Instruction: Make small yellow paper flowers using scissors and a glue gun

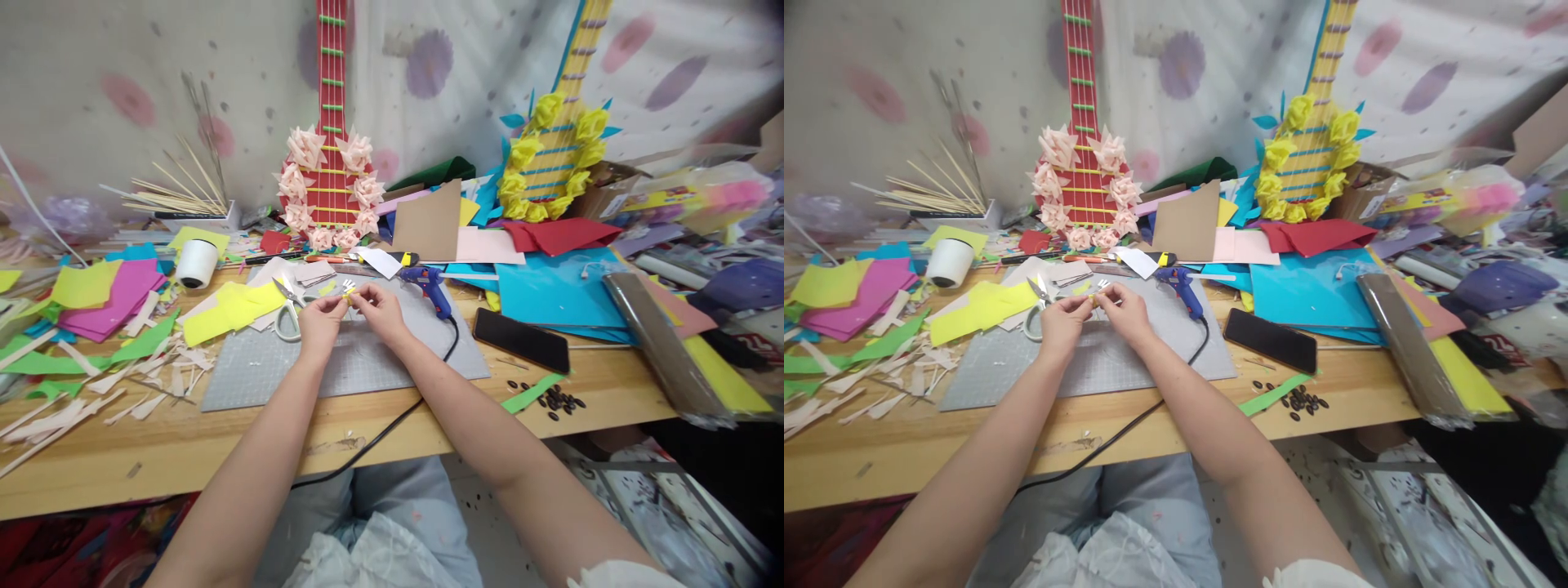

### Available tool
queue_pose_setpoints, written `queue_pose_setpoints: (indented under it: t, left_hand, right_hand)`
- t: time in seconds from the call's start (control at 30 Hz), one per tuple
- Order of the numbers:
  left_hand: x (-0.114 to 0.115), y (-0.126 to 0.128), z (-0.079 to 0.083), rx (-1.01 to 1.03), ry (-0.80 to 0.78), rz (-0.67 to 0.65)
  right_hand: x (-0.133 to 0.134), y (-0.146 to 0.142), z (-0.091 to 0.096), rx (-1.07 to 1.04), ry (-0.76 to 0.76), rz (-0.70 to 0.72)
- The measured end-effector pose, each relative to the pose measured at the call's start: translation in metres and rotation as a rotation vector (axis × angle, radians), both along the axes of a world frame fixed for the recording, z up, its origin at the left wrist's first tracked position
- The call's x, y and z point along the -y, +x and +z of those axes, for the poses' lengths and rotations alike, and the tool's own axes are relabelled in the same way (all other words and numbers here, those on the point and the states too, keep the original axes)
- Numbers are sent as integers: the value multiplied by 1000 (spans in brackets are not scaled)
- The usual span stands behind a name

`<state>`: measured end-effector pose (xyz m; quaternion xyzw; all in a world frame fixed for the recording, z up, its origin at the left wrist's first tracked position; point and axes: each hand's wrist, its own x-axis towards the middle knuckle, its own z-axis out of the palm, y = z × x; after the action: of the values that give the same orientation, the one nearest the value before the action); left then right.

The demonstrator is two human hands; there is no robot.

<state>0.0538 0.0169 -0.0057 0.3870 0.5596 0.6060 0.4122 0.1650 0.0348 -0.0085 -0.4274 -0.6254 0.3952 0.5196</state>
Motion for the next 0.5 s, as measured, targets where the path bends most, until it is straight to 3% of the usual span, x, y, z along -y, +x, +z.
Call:
queue_pose_setpoints:
  t: [0.13,0.5]
  left_hand:
    - [-1,-1,0,115,-50,-40]
    - [4,-1,6,190,-111,-157]
  right_hand:
    - [-4,1,-3,-50,-62,46]
    - [-5,7,1,-97,-121,93]
